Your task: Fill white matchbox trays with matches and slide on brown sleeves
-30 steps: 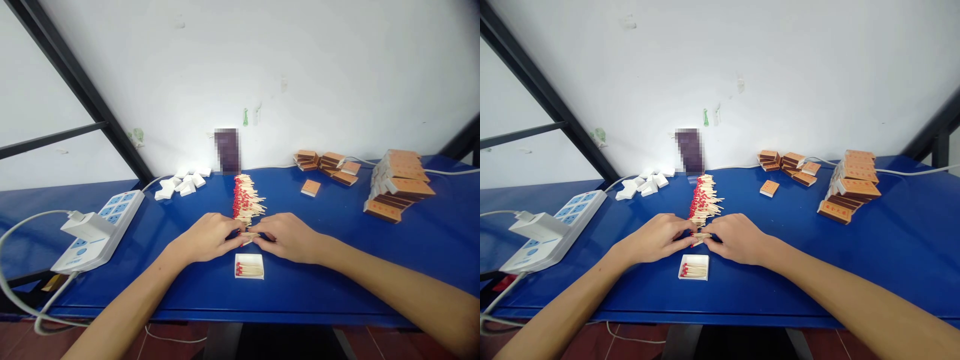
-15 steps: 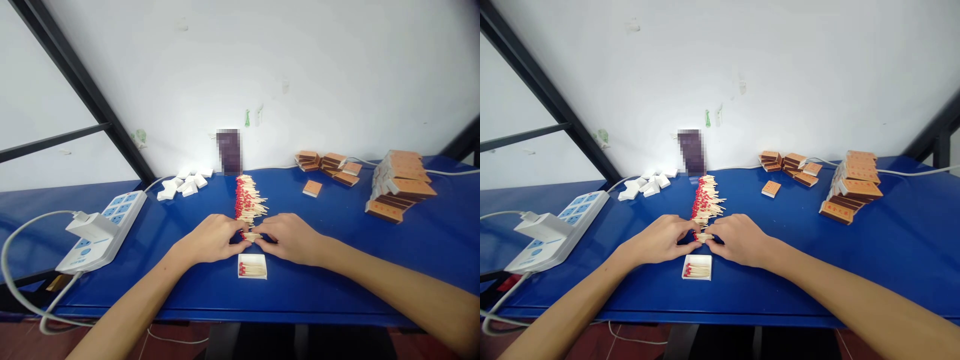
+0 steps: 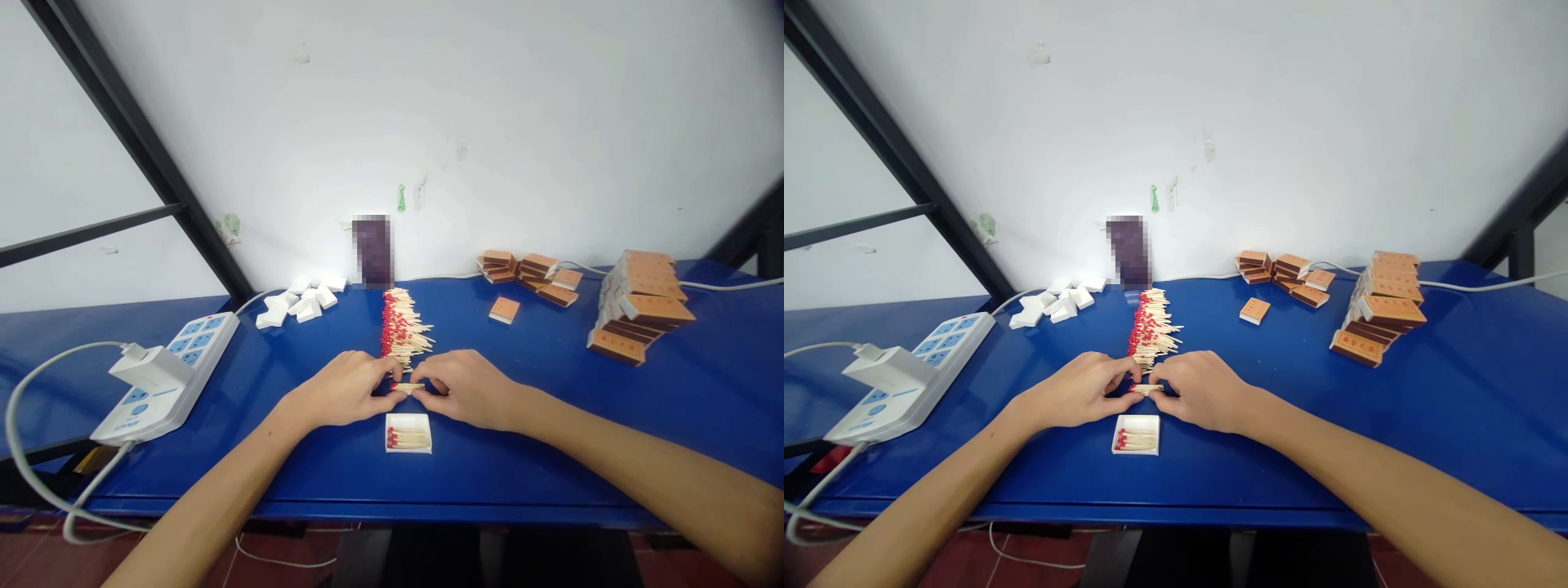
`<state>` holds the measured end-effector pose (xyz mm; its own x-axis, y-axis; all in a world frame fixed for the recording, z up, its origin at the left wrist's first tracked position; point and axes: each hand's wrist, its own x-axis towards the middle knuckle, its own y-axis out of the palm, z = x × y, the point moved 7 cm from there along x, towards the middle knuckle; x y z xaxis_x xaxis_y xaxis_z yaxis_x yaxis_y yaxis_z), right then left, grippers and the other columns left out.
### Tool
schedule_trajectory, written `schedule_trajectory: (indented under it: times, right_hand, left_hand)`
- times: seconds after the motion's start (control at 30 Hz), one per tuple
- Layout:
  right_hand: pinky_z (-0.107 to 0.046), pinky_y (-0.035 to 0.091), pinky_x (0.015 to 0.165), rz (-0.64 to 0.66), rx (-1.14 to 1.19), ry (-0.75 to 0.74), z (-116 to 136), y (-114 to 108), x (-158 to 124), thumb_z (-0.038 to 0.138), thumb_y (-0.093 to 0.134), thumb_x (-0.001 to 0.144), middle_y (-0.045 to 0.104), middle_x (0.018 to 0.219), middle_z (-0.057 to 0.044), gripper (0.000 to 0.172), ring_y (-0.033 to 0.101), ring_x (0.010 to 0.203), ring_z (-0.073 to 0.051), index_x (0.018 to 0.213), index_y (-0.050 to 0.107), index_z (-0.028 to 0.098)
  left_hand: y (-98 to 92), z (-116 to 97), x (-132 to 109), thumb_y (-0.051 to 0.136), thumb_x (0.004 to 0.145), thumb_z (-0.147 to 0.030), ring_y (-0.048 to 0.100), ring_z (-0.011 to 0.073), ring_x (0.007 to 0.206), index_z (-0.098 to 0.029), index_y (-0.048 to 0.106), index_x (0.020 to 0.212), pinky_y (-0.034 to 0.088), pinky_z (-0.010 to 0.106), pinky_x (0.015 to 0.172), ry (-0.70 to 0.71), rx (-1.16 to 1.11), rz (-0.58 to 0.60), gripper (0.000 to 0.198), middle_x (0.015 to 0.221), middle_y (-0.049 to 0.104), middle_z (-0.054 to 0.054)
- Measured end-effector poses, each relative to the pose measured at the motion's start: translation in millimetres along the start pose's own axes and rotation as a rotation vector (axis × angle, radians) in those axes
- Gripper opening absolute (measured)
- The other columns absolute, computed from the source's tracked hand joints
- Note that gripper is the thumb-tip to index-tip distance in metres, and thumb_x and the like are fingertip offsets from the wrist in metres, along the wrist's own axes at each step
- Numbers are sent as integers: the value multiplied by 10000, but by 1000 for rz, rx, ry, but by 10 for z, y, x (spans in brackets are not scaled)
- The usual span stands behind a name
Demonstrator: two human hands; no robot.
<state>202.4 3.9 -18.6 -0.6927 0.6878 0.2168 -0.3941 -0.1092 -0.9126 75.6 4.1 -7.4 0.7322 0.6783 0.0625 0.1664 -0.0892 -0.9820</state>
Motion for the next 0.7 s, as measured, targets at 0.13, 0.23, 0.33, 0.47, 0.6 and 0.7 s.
schedule_trajectory:
  times: [0.13,0.23,0.33,0.47,0.6,0.7]
  right_hand:
    - [-255,295,600,2,-21,-14,13,-9,-3,308,541,940,651,716,4,200,525,621,-121,904,701,193]
    - [-265,306,613,-2,-59,-31,25,-23,-9,329,531,953,683,772,-10,224,571,676,-138,963,719,207]
    - [-268,308,609,6,-91,-48,28,-13,-11,320,524,959,696,790,-12,234,591,694,-142,933,733,220]
    - [-260,329,624,-3,-74,-58,21,7,-2,292,522,957,709,817,-12,219,601,713,-142,926,727,221]
    - [-261,308,602,2,-62,-38,11,16,7,278,529,947,690,769,-7,206,571,661,-130,876,707,203]
    - [-257,296,597,5,-47,-29,15,7,8,273,533,944,666,725,3,197,541,630,-122,881,705,201]
  left_hand:
    - [-2,-17,2,511,969,-434,514,131,514,-200,596,910,294,251,525,20,0,-4,256,590,539,-36]
    - [4,-20,3,524,966,-418,513,131,519,-204,600,914,290,252,531,22,3,6,233,588,542,-38]
    - [7,-10,5,527,964,-418,512,132,527,-207,592,942,295,250,537,15,-3,5,222,603,555,-39]
    - [8,-4,1,492,981,-435,508,130,514,-205,576,937,302,251,534,13,-11,0,249,597,549,-40]
    - [-1,-4,-4,497,975,-471,518,138,521,-204,565,951,304,257,532,6,0,-1,277,616,561,-33]
    - [-2,-16,0,469,993,-461,516,138,524,-203,566,941,287,261,527,16,4,14,280,610,554,-33]
